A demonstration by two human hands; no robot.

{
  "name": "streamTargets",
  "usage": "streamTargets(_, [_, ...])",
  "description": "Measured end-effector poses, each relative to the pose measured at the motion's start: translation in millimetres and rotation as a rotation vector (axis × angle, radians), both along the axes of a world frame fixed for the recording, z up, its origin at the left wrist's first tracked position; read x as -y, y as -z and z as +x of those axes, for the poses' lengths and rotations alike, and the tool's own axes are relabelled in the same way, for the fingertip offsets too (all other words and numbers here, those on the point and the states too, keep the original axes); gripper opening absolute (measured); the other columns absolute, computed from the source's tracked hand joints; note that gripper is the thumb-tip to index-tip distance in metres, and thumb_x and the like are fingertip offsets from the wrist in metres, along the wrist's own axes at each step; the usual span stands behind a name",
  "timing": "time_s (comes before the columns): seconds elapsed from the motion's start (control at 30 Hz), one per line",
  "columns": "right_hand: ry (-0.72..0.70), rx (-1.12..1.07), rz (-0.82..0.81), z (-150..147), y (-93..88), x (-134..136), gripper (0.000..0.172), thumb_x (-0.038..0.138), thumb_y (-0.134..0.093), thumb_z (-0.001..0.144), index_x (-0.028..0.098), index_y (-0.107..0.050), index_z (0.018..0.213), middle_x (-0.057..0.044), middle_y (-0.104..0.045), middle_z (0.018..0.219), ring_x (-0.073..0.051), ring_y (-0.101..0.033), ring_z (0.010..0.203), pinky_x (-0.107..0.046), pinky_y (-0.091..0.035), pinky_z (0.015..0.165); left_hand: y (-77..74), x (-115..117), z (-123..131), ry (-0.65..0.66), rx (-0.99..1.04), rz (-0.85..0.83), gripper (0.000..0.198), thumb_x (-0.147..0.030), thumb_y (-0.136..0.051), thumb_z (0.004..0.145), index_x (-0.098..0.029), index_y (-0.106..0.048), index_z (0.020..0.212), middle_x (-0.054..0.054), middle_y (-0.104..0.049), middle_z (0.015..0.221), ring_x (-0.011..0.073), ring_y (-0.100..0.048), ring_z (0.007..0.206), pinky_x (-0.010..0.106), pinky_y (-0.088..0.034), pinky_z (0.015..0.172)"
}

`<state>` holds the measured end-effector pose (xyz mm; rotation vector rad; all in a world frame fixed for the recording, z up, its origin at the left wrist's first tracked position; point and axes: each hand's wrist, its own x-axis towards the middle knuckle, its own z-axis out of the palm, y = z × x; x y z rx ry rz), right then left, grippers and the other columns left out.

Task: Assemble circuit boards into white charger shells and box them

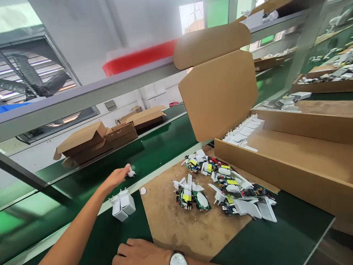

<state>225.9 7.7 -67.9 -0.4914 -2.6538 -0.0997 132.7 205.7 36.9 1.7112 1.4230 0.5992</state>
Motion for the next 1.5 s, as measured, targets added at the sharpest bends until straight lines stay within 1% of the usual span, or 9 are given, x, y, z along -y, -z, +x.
streamTargets(0.3, [0.066,0.025,0.003,10,-23.1,18,0.018,0.036,-0.073,0.096,0.021,-0.071,0.087,-0.003,-0.070,0.101,-0.021,-0.061,0.091,-0.034,-0.047,0.069,-36.7,39,-70,-0.501,0.238,0.369,0.068,-0.074,-0.062,0.082,-0.011,-0.078,0.103,0.009,-0.078,0.100,0.0199,-0.066,0.080,0.030,-0.053,0.068])
streamTargets(0.5, [0.369,-0.022,-0.118,23,-47.2,15,0.023,0.031,-0.062,0.097,0.012,-0.071,0.107,-0.011,-0.074,0.095,-0.027,-0.067,0.086,-0.040,-0.053,0.076,-51.2,147,-91,-0.341,0.107,0.374,0.065,-0.079,-0.072,0.074,-0.018,-0.085,0.094,0.001,-0.073,0.072,0.0183,-0.058,0.066,0.026,-0.046,0.059])
streamTargets(0.63, [0.434,-0.090,-0.199,33,-51.3,5,0.029,0.011,-0.056,0.086,0.011,-0.070,0.112,-0.014,-0.076,0.102,-0.029,-0.072,0.091,-0.041,-0.059,0.084,-47.0,201,-95,-0.095,-0.005,0.283,0.065,-0.080,-0.059,0.085,-0.021,-0.086,0.090,0.006,-0.080,0.089,0.0223,-0.068,0.073,0.031,-0.056,0.068])
streamTargets(0.83, [0.424,-0.184,-0.270,42,-51.1,-6,0.048,0.000,-0.040,0.081,0.012,-0.065,0.120,-0.018,-0.074,0.120,-0.028,-0.072,0.112,-0.043,-0.059,0.100,-94.4,245,-176,-0.349,-0.100,0.400,0.058,-0.071,-0.057,0.092,-0.023,-0.080,0.113,0.008,-0.079,0.100,0.0269,-0.073,0.094,0.034,-0.060,0.083])
streamTargets(0.9, [0.413,-0.262,-0.301,41,-49.8,-7,0.053,0.000,-0.034,0.085,0.014,-0.060,0.130,-0.017,-0.071,0.128,-0.026,-0.071,0.116,-0.042,-0.060,0.101,-100.4,267,-206,-0.302,-0.260,0.352,0.051,-0.067,-0.061,0.091,-0.024,-0.080,0.111,0.006,-0.078,0.096,0.0267,-0.072,0.091,0.032,-0.059,0.079])
streamTargets(1.07, [0.392,-0.567,-0.426,35,-59.3,2,0.042,0.011,-0.035,0.102,0.024,-0.052,0.139,-0.011,-0.071,0.125,-0.020,-0.073,0.110,-0.037,-0.061,0.099,-51.0,315,-247,-0.126,-0.752,0.153,0.024,-0.022,-0.075,0.072,-0.029,-0.079,0.095,0.002,-0.071,0.106,0.0257,-0.071,0.097,0.031,-0.056,0.086])
streamTargets(1.2, [0.268,-0.492,-0.285,27,-75.3,12,0.038,0.027,-0.058,0.102,0.026,-0.054,0.140,-0.013,-0.067,0.136,-0.026,-0.068,0.124,-0.043,-0.058,0.107,-7.5,322,-250,-0.067,-0.808,0.376,0.012,-0.017,-0.069,0.082,-0.027,-0.073,0.078,0.005,-0.070,0.103,0.0270,-0.070,0.097,0.032,-0.057,0.083])
streamTargets(1.37, [0.230,-0.250,-0.204,20,-75.5,20,0.073,0.012,-0.064,0.089,0.023,-0.039,0.157,-0.019,-0.049,0.161,-0.034,-0.053,0.145,-0.051,-0.053,0.115,-2.5,294,-212,0.052,-0.608,0.609,0.010,-0.032,-0.063,0.097,-0.028,-0.067,0.089,0.009,-0.067,0.137,0.0313,-0.069,0.121,0.035,-0.061,0.092])
streamTargets(1.5, [0.348,-0.369,-0.402,22,-59.5,19,0.062,0.011,-0.047,0.093,0.025,-0.041,0.153,-0.011,-0.071,0.134,-0.023,-0.072,0.117,-0.042,-0.060,0.104,-0.5,255,-163,0.091,-0.485,0.584,0.011,-0.020,-0.053,0.098,-0.025,-0.060,0.091,0.011,-0.067,0.133,0.0266,-0.074,0.110,0.036,-0.061,0.090])
